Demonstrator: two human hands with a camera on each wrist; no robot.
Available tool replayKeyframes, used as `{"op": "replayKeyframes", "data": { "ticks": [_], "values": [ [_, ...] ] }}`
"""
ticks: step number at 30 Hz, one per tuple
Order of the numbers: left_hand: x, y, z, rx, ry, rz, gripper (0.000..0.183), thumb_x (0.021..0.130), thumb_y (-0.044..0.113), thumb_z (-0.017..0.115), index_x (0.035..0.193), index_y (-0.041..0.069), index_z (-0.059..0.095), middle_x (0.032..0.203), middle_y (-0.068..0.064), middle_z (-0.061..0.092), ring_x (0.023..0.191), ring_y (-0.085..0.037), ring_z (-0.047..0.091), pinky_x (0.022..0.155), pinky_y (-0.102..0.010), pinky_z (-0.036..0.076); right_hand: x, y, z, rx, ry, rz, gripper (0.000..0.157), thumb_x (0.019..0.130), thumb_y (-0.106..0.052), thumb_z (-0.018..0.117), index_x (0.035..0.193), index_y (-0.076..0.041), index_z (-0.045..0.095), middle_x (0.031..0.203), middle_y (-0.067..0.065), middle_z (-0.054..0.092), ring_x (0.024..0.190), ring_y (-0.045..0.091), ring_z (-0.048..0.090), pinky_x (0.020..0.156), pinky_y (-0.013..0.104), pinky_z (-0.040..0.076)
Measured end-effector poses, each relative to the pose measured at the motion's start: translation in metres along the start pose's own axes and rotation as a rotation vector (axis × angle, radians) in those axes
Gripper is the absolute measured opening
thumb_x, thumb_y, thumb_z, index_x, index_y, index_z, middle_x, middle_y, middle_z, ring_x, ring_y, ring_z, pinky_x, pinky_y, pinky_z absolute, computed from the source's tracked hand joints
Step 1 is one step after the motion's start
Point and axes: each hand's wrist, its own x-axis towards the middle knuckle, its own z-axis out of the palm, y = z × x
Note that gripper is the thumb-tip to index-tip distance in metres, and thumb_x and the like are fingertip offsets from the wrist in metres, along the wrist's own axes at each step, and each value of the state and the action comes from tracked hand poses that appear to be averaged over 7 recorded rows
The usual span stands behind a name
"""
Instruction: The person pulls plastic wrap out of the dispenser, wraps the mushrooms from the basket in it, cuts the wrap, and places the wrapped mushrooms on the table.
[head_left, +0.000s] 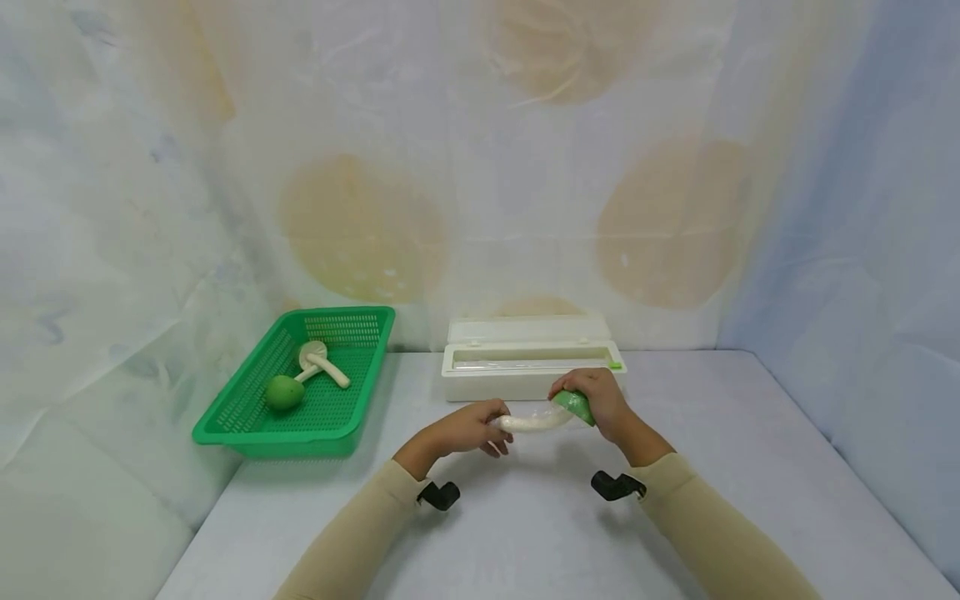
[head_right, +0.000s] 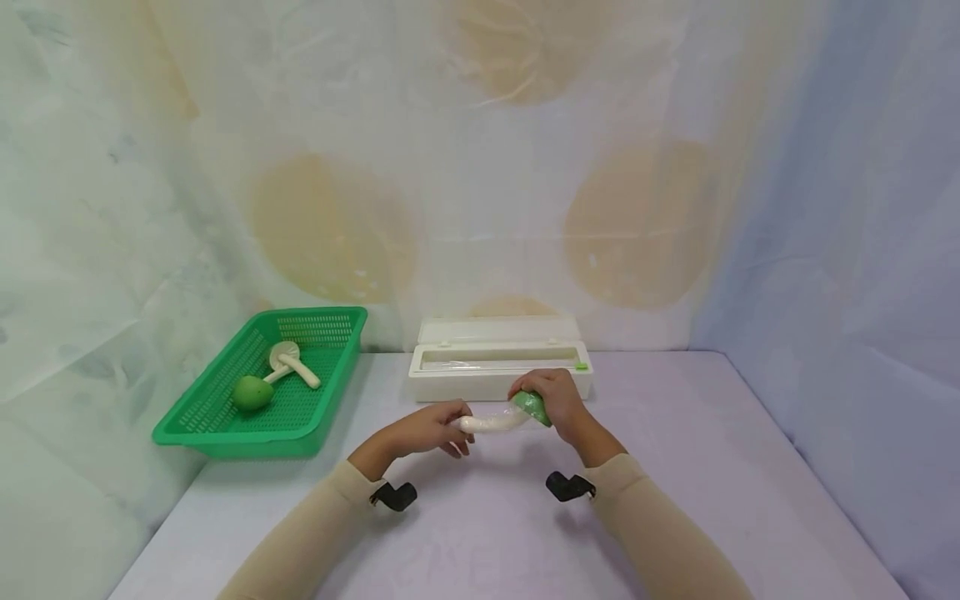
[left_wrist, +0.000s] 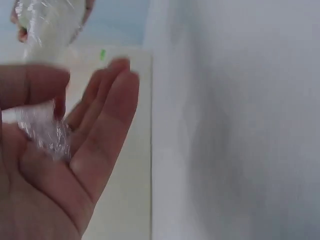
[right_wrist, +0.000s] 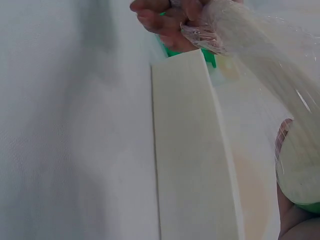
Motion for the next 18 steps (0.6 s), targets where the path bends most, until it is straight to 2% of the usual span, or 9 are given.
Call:
{"op": "replayKeyframes", "data": {
  "ticks": [2, 4, 6, 11, 13, 15, 18],
  "values": [
    [0.0, -0.001, 0.001, -0.141, 0.042, 0.002, 0.019, 0.09, -0.007, 0.053, 0.108, -0.002, 0.05, 0.099, -0.021, 0.064, 0.086, -0.03, 0.068, 0.075, -0.041, 0.056, 0.0, -0.001, 0.001, -0.025, -0.001, -0.006, 0.028, 0.086, -0.006, 0.048, 0.081, 0.004, 0.074, 0.088, 0.018, 0.071, 0.075, 0.021, 0.063, 0.059, 0.029, 0.051],
    [0.0, -0.001, 0.001, -0.212, 0.077, 0.021, 0.022, 0.087, -0.012, 0.05, 0.108, -0.004, 0.048, 0.098, -0.021, 0.064, 0.086, -0.032, 0.068, 0.076, -0.043, 0.056, -0.001, -0.002, 0.001, -0.039, -0.007, -0.006, 0.028, 0.086, -0.005, 0.048, 0.081, 0.003, 0.074, 0.088, 0.018, 0.071, 0.075, 0.021, 0.063, 0.06, 0.029, 0.05],
    [-0.001, -0.002, -0.001, -0.199, 0.088, 0.032, 0.025, 0.084, -0.015, 0.051, 0.107, -0.006, 0.049, 0.096, -0.019, 0.063, 0.086, -0.031, 0.067, 0.075, -0.042, 0.056, -0.001, -0.002, 0.001, -0.047, -0.017, -0.006, 0.028, 0.086, -0.004, 0.048, 0.081, 0.003, 0.074, 0.088, 0.018, 0.071, 0.075, 0.021, 0.062, 0.06, 0.029, 0.05],
    [-0.005, -0.004, -0.009, -0.044, 0.094, 0.035, 0.027, 0.08, -0.016, 0.063, 0.106, -0.008, 0.056, 0.094, -0.009, 0.064, 0.086, -0.022, 0.065, 0.075, -0.035, 0.055, -0.001, 0.0, -0.002, -0.05, -0.061, -0.036, 0.025, 0.087, 0.0, 0.049, 0.083, 0.008, 0.073, 0.087, 0.019, 0.07, 0.074, 0.02, 0.063, 0.06, 0.028, 0.05],
    [-0.005, -0.003, -0.009, -0.066, 0.141, 0.04, 0.032, 0.08, -0.015, 0.064, 0.11, -0.011, 0.055, 0.097, -0.011, 0.065, 0.09, -0.022, 0.064, 0.077, -0.035, 0.055, -0.001, 0.001, -0.002, -0.06, -0.07, -0.04, 0.024, 0.087, 0.001, 0.05, 0.084, 0.008, 0.073, 0.087, 0.019, 0.07, 0.075, 0.02, 0.063, 0.061, 0.028, 0.05],
    [-0.004, -0.002, -0.005, -0.107, 0.2, 0.048, 0.033, 0.081, -0.015, 0.059, 0.113, -0.011, 0.053, 0.102, -0.014, 0.066, 0.093, -0.022, 0.064, 0.078, -0.034, 0.054, 0.0, 0.001, 0.0, -0.077, -0.054, -0.031, 0.024, 0.087, 0.001, 0.05, 0.085, 0.007, 0.073, 0.088, 0.018, 0.071, 0.076, 0.02, 0.063, 0.061, 0.028, 0.05],
    [-0.001, -0.003, 0.004, -0.189, 0.261, 0.044, 0.031, 0.086, -0.013, 0.049, 0.116, -0.008, 0.051, 0.111, -0.02, 0.065, 0.102, -0.024, 0.064, 0.079, -0.033, 0.051, 0.001, 0.002, 0.006, -0.093, 0.03, -0.016, 0.023, 0.088, 0.0, 0.051, 0.085, 0.006, 0.074, 0.089, 0.016, 0.071, 0.073, 0.019, 0.06, 0.058, 0.028, 0.05]
  ]
}}
